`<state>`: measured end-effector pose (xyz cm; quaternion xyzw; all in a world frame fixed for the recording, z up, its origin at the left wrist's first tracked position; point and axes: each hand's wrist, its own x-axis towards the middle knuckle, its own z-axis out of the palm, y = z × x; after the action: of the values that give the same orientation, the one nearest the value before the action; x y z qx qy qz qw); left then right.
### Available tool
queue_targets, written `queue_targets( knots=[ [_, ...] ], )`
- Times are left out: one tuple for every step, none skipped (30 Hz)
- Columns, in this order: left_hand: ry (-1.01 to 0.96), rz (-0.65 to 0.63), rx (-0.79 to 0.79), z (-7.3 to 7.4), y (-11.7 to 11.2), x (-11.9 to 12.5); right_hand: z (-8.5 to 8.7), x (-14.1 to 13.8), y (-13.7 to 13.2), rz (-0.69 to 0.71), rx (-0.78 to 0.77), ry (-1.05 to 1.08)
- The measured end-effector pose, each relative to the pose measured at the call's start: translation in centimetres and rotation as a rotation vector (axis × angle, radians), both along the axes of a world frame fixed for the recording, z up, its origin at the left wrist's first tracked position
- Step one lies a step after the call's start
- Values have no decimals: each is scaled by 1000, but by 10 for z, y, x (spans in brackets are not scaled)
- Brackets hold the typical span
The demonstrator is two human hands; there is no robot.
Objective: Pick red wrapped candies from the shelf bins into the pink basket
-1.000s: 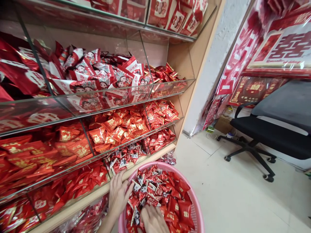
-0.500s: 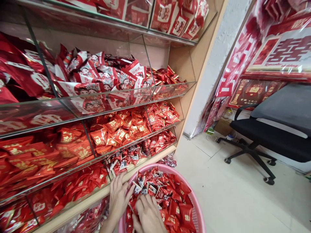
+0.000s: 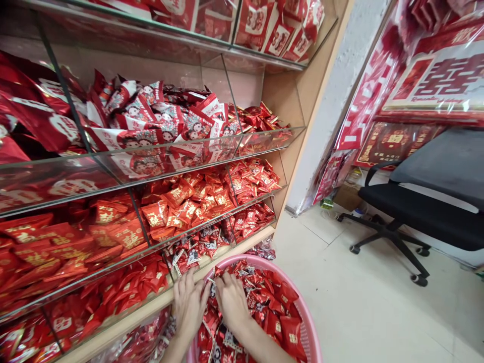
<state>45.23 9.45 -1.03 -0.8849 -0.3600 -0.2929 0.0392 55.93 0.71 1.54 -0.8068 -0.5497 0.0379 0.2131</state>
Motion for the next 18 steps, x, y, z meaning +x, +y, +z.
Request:
queue_targets(
  knots=[
    [-6, -9, 1, 0, 0, 0, -2, -1, 1, 0, -8, 3],
    [-12, -22, -4, -1, 1, 0, -3, -1, 1, 2, -7, 14],
    [-21, -33, -13, -2, 1, 0, -4, -2, 2, 3, 1, 35],
    [-32, -37, -22, -3, 1, 0, -4, -2, 2, 0, 11, 64],
    [-42, -35, -30, -4, 1, 0, -4, -2, 2, -8, 19, 100],
    [-51, -29, -35, -6, 2, 0, -3, -2, 2, -19, 18, 139],
    [-57, -23, -37, -7, 2, 0, -2, -2, 2, -34, 9, 175],
    [-61, -19, -40, -8, 2, -1, 0, -1, 2, -48, -10, 207],
    [-57, -27, -43, -8, 2, -2, 1, -1, 3, -60, -31, 233],
    [-43, -48, -49, -9, 3, -4, 1, -1, 3, -71, -48, 253],
    [-25, -76, -56, -8, 4, -6, 1, 0, 3, -83, -56, 274],
    [-5, -107, -66, -8, 4, -9, 0, 0, 4, -95, -52, 297],
    [15, -139, -78, -8, 5, -12, -1, 0, 4, -105, -37, 327],
    [30, -167, -88, -7, 6, -15, -3, -1, 4, -113, -15, 364],
    [38, -188, -98, -7, 7, -18, -5, -1, 4, -122, 10, 406],
    [39, -203, -106, -7, 7, -20, -7, -1, 3, -130, 34, 447],
    [38, -216, -111, -7, 8, -22, -8, -1, 3, -140, 53, 482],
    [38, -226, -114, -7, 8, -22, -9, -2, 2, -152, 63, 505]
  ],
)
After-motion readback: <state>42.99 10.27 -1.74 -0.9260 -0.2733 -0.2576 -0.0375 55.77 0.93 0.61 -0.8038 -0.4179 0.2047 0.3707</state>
